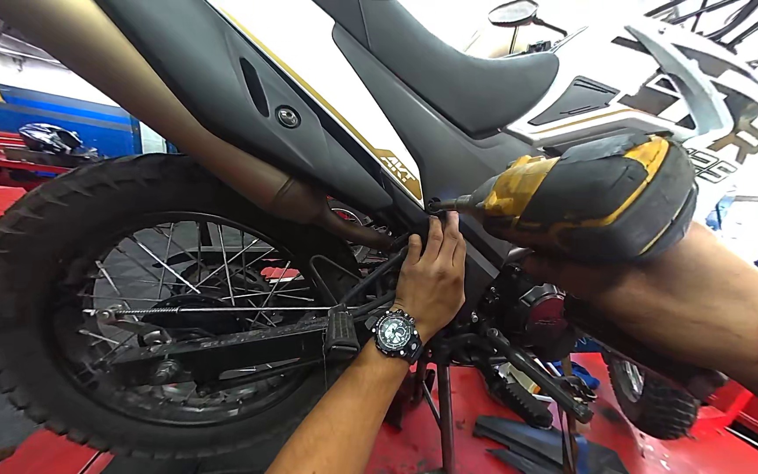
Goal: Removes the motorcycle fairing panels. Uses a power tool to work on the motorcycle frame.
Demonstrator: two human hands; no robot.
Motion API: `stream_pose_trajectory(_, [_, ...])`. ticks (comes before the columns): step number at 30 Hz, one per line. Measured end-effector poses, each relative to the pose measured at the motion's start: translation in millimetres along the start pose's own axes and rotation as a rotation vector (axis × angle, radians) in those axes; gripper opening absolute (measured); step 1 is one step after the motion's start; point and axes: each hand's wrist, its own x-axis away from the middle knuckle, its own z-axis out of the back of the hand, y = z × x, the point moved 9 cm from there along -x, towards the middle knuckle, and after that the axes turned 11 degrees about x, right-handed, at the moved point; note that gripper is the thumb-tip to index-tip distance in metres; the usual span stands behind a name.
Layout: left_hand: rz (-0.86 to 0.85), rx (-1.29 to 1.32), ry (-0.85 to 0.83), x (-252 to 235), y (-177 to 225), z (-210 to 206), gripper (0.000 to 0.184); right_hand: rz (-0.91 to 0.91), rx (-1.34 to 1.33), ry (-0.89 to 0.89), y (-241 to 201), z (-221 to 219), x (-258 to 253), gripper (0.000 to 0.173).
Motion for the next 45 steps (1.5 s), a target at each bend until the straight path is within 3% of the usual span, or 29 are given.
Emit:
stream_pose_trajectory(3, [0.006, 0.000, -0.001, 0, 0, -1, 0.041, 0.010, -0.004, 0.006, -2, 0, 0, 0.036])
stream_pose_trajectory(7, [0.004, 0.001, -0.003, 0, 0, -1, 0.041, -0.029, 0.020, -0.016, 1, -2, -1, 0.049])
stream_pose_trajectory(11, [0.005, 0.018, -0.014, 2, 0, -3, 0.042, -0.018, -0.034, -0.025, -1, -5, -2, 0.039])
stream_pose_trajectory(16, [0.005, 0.034, -0.016, 3, 0, -3, 0.040, -0.028, -0.013, -0.043, 3, -7, -3, 0.056])
stream_pose_trajectory(19, [0.006, 0.026, -0.009, 4, 0, -5, 0.040, -0.003, 0.005, -0.033, 1, -7, -2, 0.050])
stream_pose_trajectory(24, [0.006, 0.030, -0.014, 5, -1, -6, 0.042, -0.022, 0.005, -0.050, 1, -4, -4, 0.066])
stream_pose_trajectory(28, [0.032, 0.035, -0.033, 6, -1, -8, 0.044, 0.009, -0.087, -0.052, 0, -5, -7, 0.048])
stream_pose_trajectory(31, [0.057, 0.063, -0.030, 6, -1, -7, 0.044, 0.002, -0.043, -0.060, 1, -6, -6, 0.059])
stream_pose_trajectory(34, [0.080, 0.162, 0.031, 6, -2, 0, 0.041, 0.022, -0.033, -0.085, 6, -7, -11, 0.073])
stream_pose_trajectory(40, [0.339, 0.571, 0.280, -5, -29, 31, 0.033, 0.007, -0.085, -0.115, 6, -6, -12, 0.070])
stream_pose_trajectory(45, [0.470, 0.604, 0.375, -19, -47, 39, 0.041, 0.011, -0.079, -0.134, 5, -8, -11, 0.068])
